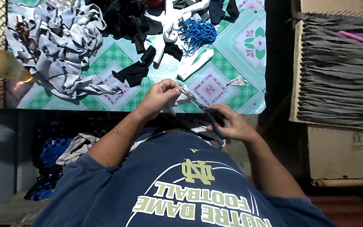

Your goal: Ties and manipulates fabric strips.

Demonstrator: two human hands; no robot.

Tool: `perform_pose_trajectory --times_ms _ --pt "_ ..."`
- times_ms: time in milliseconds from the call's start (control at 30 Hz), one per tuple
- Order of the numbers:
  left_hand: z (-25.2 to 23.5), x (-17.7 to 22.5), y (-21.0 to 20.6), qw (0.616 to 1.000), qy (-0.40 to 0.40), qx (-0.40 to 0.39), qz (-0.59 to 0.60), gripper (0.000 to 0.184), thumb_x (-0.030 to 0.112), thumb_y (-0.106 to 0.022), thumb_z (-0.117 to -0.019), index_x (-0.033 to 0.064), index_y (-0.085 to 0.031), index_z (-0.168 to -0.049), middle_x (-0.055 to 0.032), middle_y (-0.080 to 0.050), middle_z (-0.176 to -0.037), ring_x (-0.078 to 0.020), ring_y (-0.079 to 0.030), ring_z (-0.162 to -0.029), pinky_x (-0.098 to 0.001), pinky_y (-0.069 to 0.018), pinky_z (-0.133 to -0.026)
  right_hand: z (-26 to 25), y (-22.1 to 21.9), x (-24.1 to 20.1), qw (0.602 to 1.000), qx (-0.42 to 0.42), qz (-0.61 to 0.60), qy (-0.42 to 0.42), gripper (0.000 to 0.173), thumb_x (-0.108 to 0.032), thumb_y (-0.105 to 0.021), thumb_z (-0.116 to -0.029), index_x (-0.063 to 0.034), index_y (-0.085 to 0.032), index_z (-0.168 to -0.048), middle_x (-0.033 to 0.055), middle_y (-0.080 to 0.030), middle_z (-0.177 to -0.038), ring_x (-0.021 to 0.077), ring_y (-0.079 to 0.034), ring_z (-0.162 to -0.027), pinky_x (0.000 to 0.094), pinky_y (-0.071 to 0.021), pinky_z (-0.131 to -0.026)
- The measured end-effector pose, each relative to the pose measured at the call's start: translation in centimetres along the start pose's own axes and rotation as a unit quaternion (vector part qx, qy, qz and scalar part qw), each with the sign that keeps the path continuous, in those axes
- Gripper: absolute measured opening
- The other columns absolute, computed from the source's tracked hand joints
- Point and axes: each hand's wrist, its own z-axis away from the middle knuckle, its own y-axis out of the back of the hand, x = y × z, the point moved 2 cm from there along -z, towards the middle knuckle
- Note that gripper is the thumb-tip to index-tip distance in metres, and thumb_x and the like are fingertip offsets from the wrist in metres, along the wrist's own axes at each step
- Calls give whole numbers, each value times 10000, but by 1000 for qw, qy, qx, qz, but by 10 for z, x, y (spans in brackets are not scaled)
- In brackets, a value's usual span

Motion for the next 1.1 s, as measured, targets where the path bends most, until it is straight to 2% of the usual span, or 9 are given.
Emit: perform_pose_trajectory --times_ms 167,367,500,633,733,833,967,1100 --pt "-1 -2 1 999 5 35 19 36 62 -565 -1015 70 -600 -1014 26 -652 -849 -40 -634 -754 -229 -555 -718 -2 -5 -1 1000 3 15 -3 656 -424 -784 -818 -22 -620 -1311 95 -629 -1107 119 -610 -948 307 -541 -811" --pt "0 -3 3 1000 -9 29 7 52 46 -566 -1008 70 -612 -1013 33 -642 -842 -31 -614 -734 -208 -536 -697 -3 -7 0 1000 11 7 7 569 -387 -779 -845 -48 -641 -1280 57 -642 -1083 76 -613 -915 268 -542 -795" --pt "-1 -3 3 999 -17 29 1 45 41 -569 -1010 57 -609 -1022 20 -658 -869 -49 -643 -782 -239 -562 -744 -3 -6 -1 1000 17 15 22 515 -339 -763 -868 -32 -655 -1266 60 -660 -1062 60 -614 -880 240 -538 -774" --pt "0 -3 4 999 -21 27 -5 50 54 -560 -1010 65 -607 -1025 31 -651 -864 -39 -637 -778 -238 -561 -743 -2 -9 -1 999 28 23 33 434 -234 -750 -889 8 -662 -1238 83 -676 -1011 33 -587 -763 202 -523 -690" --pt "-1 -4 5 1000 -19 25 -2 50 60 -563 -1015 55 -611 -1028 23 -654 -853 -48 -642 -764 -243 -566 -735 0 -8 1 998 36 29 34 407 -209 -744 -894 -7 -665 -1237 63 -673 -991 24 -569 -743 195 -510 -677" --pt "0 -3 4 1000 -20 24 0 55 54 -561 -1014 56 -614 -1030 28 -655 -851 -40 -640 -762 -231 -562 -732 1 -7 -2 999 25 18 33 427 -240 -759 -883 5 -667 -1221 69 -680 -1016 18 -586 -767 183 -516 -688" --pt "-1 -4 4 999 -26 21 -9 56 52 -566 -1011 54 -619 -1030 25 -653 -873 -37 -633 -788 -226 -552 -747 2 -7 -3 1000 -3 -5 -13 549 -378 -772 -854 -12 -646 -1243 80 -664 -1085 60 -620 -861 245 -547 -764" --pt "1 -4 3 1000 -25 11 -12 54 51 -568 -1006 53 -619 -1025 24 -655 -870 -41 -637 -791 -233 -554 -754 0 -9 -3 1000 1 1 -2 545 -374 -772 -858 -11 -649 -1246 81 -665 -1089 61 -618 -875 246 -544 -775"
